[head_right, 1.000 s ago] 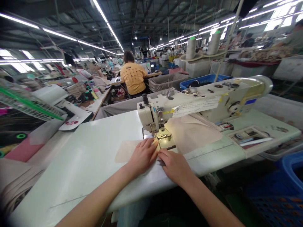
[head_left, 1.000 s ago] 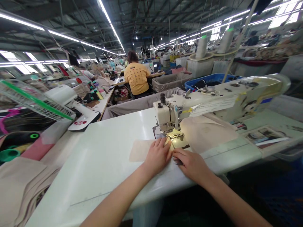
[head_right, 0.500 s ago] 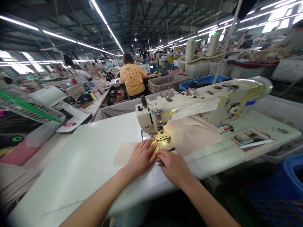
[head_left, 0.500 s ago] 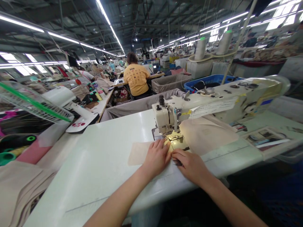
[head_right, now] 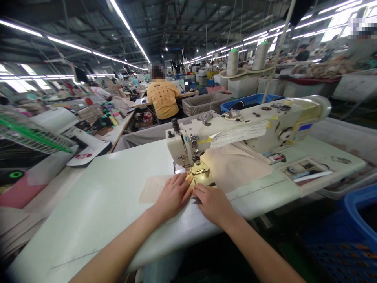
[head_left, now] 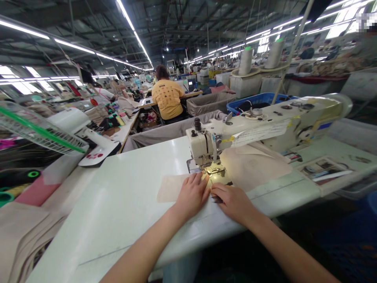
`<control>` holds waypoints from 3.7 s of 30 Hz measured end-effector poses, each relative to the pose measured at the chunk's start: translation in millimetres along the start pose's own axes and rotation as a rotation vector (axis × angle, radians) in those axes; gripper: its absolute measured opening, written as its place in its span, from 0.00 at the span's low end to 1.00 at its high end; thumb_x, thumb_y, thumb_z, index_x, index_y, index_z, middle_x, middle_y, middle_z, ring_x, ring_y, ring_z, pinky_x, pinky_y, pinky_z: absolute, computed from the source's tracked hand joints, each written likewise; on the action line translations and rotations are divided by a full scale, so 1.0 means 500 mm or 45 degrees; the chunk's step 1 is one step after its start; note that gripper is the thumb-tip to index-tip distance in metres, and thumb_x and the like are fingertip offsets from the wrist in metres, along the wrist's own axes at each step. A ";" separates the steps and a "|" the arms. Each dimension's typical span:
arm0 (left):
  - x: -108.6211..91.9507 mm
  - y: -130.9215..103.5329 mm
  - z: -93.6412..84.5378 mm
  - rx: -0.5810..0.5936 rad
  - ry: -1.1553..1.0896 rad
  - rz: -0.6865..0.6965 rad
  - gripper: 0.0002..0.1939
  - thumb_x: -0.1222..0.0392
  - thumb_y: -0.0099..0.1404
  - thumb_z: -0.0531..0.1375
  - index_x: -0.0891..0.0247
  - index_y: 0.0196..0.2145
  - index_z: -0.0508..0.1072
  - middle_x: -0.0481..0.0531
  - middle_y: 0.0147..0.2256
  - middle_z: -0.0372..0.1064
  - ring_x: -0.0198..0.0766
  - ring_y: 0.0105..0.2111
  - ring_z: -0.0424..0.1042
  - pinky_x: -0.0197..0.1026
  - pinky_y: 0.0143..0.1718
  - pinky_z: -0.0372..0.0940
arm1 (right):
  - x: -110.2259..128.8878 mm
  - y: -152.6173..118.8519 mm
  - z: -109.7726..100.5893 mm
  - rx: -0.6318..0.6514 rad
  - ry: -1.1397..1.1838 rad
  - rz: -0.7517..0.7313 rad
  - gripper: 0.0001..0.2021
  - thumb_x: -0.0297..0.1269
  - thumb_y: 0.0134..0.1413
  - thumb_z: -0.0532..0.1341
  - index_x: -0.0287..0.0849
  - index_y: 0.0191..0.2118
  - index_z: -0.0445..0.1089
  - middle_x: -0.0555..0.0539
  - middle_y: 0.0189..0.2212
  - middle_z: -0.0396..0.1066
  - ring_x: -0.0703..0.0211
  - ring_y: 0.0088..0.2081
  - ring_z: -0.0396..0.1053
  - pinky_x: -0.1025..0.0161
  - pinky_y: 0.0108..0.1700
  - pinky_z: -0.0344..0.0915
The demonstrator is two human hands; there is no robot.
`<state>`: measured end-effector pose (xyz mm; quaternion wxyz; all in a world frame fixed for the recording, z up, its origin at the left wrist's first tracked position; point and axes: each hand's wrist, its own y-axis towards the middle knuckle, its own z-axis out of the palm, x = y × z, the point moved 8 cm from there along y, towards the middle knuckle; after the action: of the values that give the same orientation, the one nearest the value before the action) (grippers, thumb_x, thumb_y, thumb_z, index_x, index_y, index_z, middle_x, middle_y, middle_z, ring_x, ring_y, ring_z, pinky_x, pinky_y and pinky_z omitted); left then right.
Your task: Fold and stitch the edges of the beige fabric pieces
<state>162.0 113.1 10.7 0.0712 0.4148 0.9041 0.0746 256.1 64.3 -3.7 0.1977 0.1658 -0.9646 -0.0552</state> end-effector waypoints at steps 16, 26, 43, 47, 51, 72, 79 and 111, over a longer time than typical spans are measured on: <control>-0.014 -0.024 -0.013 -0.036 -0.152 0.248 0.12 0.62 0.73 0.51 0.64 0.45 0.74 0.59 0.46 0.72 0.47 0.49 0.70 0.51 0.52 0.71 | -0.013 0.020 -0.001 0.038 0.024 0.049 0.16 0.26 0.64 0.55 0.44 0.54 0.71 0.44 0.54 0.71 0.53 0.49 0.72 0.61 0.48 0.68; 0.040 0.035 -0.010 -0.023 -0.136 0.251 0.14 0.62 0.74 0.49 0.65 0.40 0.75 0.58 0.45 0.72 0.45 0.49 0.69 0.47 0.53 0.68 | -0.020 0.081 -0.024 0.021 -0.111 0.079 0.12 0.28 0.67 0.54 0.44 0.48 0.73 0.46 0.49 0.73 0.55 0.44 0.73 0.63 0.44 0.65; 0.050 0.015 -0.020 -0.063 -0.030 0.018 0.14 0.60 0.72 0.54 0.61 0.52 0.70 0.58 0.49 0.71 0.48 0.49 0.69 0.52 0.51 0.69 | -0.027 0.032 0.000 -0.082 0.047 0.127 0.20 0.23 0.60 0.55 0.44 0.55 0.70 0.44 0.56 0.70 0.53 0.50 0.72 0.61 0.49 0.68; -0.005 -0.008 -0.019 0.042 -0.030 0.036 0.08 0.61 0.71 0.55 0.62 0.41 0.73 0.57 0.41 0.70 0.47 0.44 0.68 0.50 0.47 0.69 | -0.023 0.014 -0.009 -0.140 0.125 0.114 0.17 0.25 0.63 0.55 0.43 0.55 0.70 0.44 0.53 0.71 0.54 0.47 0.73 0.61 0.47 0.69; -0.045 -0.027 -0.015 0.061 -0.085 0.103 0.06 0.64 0.70 0.55 0.64 0.41 0.72 0.57 0.42 0.70 0.48 0.45 0.67 0.50 0.49 0.69 | -0.011 -0.009 -0.009 -0.137 0.165 0.092 0.16 0.24 0.61 0.56 0.43 0.51 0.72 0.45 0.52 0.72 0.53 0.49 0.73 0.62 0.49 0.68; -0.026 -0.030 -0.011 -0.041 -0.056 0.177 0.12 0.63 0.73 0.51 0.67 0.48 0.73 0.61 0.49 0.71 0.49 0.52 0.68 0.50 0.53 0.70 | -0.011 0.015 0.002 -0.017 -0.001 0.084 0.16 0.24 0.62 0.55 0.43 0.51 0.72 0.44 0.53 0.73 0.54 0.50 0.73 0.62 0.49 0.68; 0.019 0.016 -0.015 -0.047 -0.062 0.151 0.11 0.63 0.73 0.52 0.66 0.43 0.75 0.60 0.47 0.72 0.48 0.50 0.70 0.50 0.54 0.70 | -0.030 0.072 -0.012 -0.007 -0.101 0.139 0.13 0.29 0.65 0.56 0.45 0.51 0.73 0.46 0.52 0.72 0.56 0.43 0.74 0.64 0.43 0.66; 0.035 -0.005 -0.008 -0.166 -0.260 0.173 0.16 0.65 0.71 0.53 0.67 0.53 0.73 0.61 0.56 0.71 0.49 0.57 0.69 0.53 0.59 0.67 | -0.075 -0.016 -0.007 -0.221 -0.066 0.371 0.13 0.27 0.63 0.58 0.44 0.49 0.74 0.46 0.45 0.78 0.50 0.44 0.76 0.61 0.44 0.68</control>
<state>148.1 124.3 13.2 0.1845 0.4750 0.8552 0.0951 292.2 69.6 -15.3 0.1921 0.0050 -0.9748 -0.1133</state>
